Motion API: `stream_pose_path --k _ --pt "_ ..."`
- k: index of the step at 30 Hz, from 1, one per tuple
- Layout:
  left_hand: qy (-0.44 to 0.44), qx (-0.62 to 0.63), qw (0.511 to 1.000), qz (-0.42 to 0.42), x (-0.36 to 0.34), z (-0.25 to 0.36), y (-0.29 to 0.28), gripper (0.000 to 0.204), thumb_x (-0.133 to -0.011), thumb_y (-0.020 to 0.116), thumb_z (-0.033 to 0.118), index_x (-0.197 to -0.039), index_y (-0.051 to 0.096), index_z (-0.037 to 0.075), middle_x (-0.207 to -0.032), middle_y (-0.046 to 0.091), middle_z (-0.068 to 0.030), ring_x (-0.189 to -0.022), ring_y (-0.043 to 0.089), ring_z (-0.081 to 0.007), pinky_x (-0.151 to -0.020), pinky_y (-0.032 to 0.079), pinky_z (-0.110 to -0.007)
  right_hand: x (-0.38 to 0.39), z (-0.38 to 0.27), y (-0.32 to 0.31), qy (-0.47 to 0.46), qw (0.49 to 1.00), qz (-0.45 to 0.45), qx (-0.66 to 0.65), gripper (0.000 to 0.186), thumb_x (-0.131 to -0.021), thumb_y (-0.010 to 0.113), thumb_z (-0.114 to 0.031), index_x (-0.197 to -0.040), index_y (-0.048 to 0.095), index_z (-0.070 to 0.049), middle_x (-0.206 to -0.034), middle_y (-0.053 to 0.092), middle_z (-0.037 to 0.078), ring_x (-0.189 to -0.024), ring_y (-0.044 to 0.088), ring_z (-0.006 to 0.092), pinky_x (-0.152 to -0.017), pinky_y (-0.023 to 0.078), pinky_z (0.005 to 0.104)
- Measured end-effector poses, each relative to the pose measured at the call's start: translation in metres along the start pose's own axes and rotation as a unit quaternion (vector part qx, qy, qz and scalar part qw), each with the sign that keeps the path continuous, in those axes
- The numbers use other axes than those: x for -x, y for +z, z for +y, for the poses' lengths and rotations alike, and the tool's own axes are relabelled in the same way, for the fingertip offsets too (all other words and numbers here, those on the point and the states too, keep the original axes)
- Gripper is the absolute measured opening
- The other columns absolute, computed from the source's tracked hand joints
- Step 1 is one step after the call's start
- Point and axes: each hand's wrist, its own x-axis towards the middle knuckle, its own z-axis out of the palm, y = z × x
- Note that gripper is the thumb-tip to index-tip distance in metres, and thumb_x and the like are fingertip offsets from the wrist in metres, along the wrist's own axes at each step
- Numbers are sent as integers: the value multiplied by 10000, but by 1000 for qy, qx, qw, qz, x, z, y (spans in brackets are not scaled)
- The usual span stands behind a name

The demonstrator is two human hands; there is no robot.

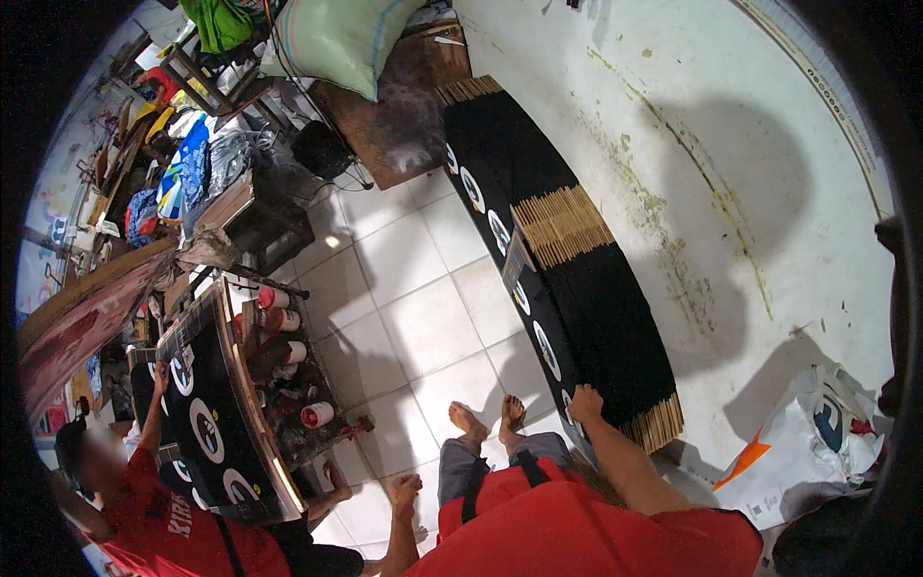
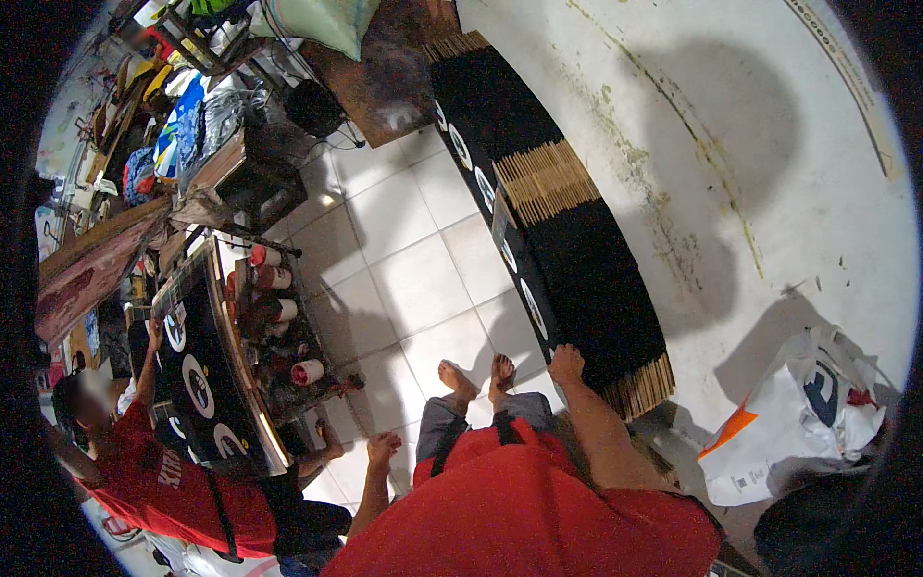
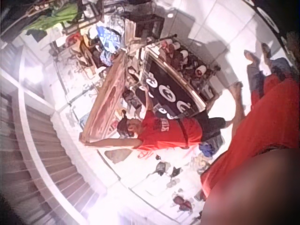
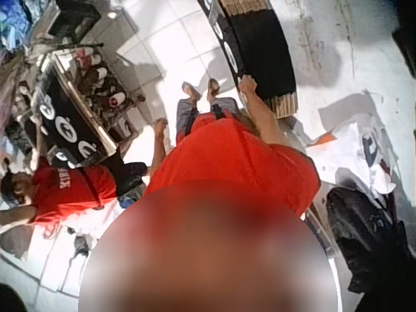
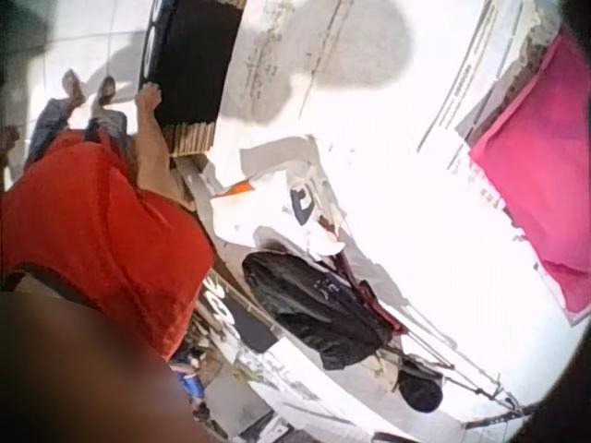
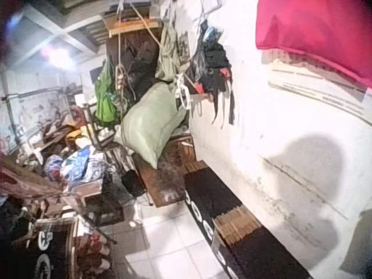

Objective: The person assists a coworker in a screen-printing operation by repeatedly picking up printed black fabric pieces from a table and placing them onto a stack. The coworker uses a squeegee to apply pink ink through a screen onto the fabric. The camera wearer handles the finished pieces one at a time.

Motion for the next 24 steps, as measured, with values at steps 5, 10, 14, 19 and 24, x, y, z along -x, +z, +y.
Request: stream_pose_path --k 5,10,14,19,24 --pt "-78 31 996 2 35 -45 37 254 -770 625 226 -909 622 14 -747 640 -62 -660 601 -155 -563 408 -282 -5 4 2 -9 999 -35 14 287 -724 604 -178 -972 586 -35 -1069 526 161 -988 549 316 -813 476 413" --pt "-105 -14 993 -48 52 -74 46 273 -784 608 232 -924 626 -2 -774 651 -64 -653 599 -155 -518 419 -284 -4 11 10 -4 1000 2 16 330 -722 613 -186 -1006 570 -25 -1070 507 139 -988 528 309 -811 470 417" --pt "-76 -48 996 -7 50 -52 35 262 -785 613 228 -936 625 14 -792 657 -72 -680 612 -159 -560 445 -298 -5 14 12 13 998 41 39 333 -740 606 -187 -1026 564 -21 -1090 476 125 -1033 481 296 -840 441 409" --pt "-32 -1 999 11 31 2 33 276 -774 634 219 -954 602 12 -779 643 -69 -694 619 -169 -603 443 -293 -8 16 10 26 1000 16 -2 371 -752 605 -212 -1061 546 -15 -1123 445 129 -1056 463 300 -864 415 431" --pt "13 -38 999 14 21 43 46 312 -780 627 218 -979 579 -18 -802 639 -87 -708 612 -165 -589 431 -275 -11 23 9 31 999 6 -5 385 -751 597 -210 -1074 533 -11 -1145 428 133 -1063 460 306 -867 408 460"
